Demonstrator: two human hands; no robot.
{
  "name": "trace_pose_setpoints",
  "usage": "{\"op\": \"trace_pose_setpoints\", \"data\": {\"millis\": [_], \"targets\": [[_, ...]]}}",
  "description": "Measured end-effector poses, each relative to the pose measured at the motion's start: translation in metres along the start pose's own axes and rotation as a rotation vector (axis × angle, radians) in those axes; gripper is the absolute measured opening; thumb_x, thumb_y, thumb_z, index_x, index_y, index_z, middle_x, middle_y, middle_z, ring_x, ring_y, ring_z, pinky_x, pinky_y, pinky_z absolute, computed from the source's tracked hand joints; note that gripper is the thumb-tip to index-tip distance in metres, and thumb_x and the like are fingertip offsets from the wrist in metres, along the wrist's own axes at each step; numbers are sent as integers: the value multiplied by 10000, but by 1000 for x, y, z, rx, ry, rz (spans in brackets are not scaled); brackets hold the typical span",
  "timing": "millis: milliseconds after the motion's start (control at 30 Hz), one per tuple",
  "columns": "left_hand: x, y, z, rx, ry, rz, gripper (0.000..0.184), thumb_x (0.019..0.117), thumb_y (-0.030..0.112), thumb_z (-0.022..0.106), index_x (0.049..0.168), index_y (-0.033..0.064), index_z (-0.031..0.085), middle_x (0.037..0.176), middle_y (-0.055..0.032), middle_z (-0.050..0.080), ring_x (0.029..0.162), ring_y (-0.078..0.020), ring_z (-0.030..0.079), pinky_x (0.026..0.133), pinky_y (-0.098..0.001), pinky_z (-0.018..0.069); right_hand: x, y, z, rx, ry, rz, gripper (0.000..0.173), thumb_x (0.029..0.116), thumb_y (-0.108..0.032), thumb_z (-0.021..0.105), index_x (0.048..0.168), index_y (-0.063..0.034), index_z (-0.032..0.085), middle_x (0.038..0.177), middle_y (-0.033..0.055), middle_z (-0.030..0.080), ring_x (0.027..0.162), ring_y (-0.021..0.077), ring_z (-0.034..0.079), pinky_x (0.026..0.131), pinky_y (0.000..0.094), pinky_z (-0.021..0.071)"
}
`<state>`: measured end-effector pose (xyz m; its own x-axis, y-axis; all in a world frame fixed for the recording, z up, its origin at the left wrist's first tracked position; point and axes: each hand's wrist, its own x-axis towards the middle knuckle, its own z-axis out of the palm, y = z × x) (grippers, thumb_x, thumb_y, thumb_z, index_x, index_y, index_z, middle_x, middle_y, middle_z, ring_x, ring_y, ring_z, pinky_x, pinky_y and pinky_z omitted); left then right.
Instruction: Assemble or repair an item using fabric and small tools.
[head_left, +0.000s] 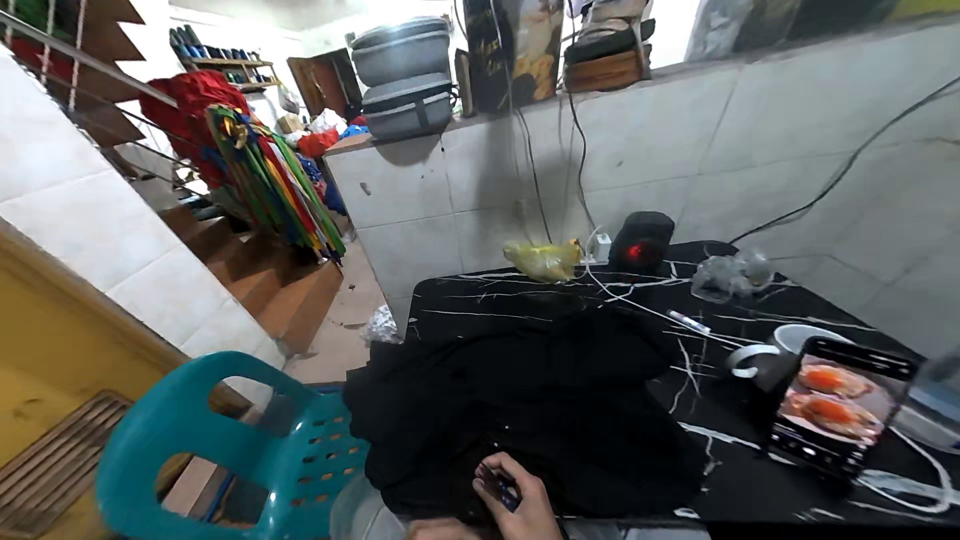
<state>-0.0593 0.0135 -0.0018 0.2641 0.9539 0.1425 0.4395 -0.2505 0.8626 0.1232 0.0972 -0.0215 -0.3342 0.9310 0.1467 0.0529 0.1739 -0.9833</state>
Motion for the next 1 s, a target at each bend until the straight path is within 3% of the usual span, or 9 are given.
{"op": "trace_pose_setpoints", "data": {"millis": [100, 233, 367, 433, 533, 633, 733, 867, 1000], "targets": [[8, 5, -1, 142, 309, -65, 123, 943, 81, 710, 1019, 12, 778, 969, -70, 780, 871, -118, 744, 853, -322, 617, 1, -1, 0, 33, 11, -5, 194, 910, -45, 726, 1096, 2, 696, 1009, 83, 736, 896, 117, 716, 802, 294, 610], [20, 2, 15, 324, 489, -62, 190, 979, 35, 626, 1099, 13, 771, 1076, -94, 778, 1013, -171, 748, 969, -362, 587, 12, 7, 3, 71, -25, -79, 180, 946, 15, 625, 1090, -18, 728, 1193, 63, 739, 1076, 101, 704, 950, 281, 581], [25, -1, 8, 386, 684, -12, 129, 868, 94, 783, 976, 24, 777, 942, -94, 718, 819, -87, 680, 743, -208, 582, 20, 8, -3, -3, -4, -61, 172, 924, -42, 688, 1093, -30, 717, 1035, 50, 746, 954, 96, 712, 870, 280, 597], [25, -4, -3, 407, 689, 4, 154, 875, 117, 781, 1008, 38, 775, 976, -82, 729, 881, -102, 687, 788, -226, 578, 18, 7, -4, -25, -15, -60, 192, 916, -101, 732, 1095, -31, 721, 1023, 61, 745, 940, 104, 712, 865, 290, 596], [25, -5, -14, 444, 586, -30, 235, 905, 171, 765, 1119, 75, 782, 1098, -45, 771, 1060, -170, 714, 965, -363, 570, 14, 7, 0, -35, -21, -45, 211, 910, -130, 754, 1091, -27, 724, 1030, 68, 747, 955, 107, 715, 884, 292, 595], [28, -6, -14, 469, 515, -66, 241, 888, 208, 783, 1110, 117, 801, 1097, -14, 780, 1068, -198, 712, 943, -449, 549, 12, 8, 4, -47, -4, -49, 200, 901, -122, 757, 1072, -23, 728, 1004, 73, 747, 935, 111, 718, 873, 303, 598], [31, -13, -7, 459, 480, -40, 187, 879, 187, 784, 1049, 116, 814, 1025, -18, 784, 1012, -195, 719, 916, -439, 551, 10, 7, 6, -67, -17, -47, 207, 900, -126, 755, 1078, -23, 729, 1004, 79, 749, 935, 118, 721, 871, 307, 597], [29, -24, 6, 439, 545, 52, 88, 897, 117, 736, 920, 94, 817, 938, -18, 774, 963, -157, 709, 932, -332, 556, 8, 7, 5, -78, -34, -42, 198, 907, -128, 749, 1074, -23, 731, 1013, 89, 748, 938, 138, 720, 875, 326, 593], [22, -18, 12, 388, 611, 37, 91, 930, 83, 679, 908, 41, 757, 888, -31, 750, 883, -130, 705, 882, -309, 564, 4, 9, 2, -92, -78, -66, 251, 917, -161, 748, 1115, -8, 726, 1081, 109, 744, 1001, 171, 717, 928, 371, 581]]}}
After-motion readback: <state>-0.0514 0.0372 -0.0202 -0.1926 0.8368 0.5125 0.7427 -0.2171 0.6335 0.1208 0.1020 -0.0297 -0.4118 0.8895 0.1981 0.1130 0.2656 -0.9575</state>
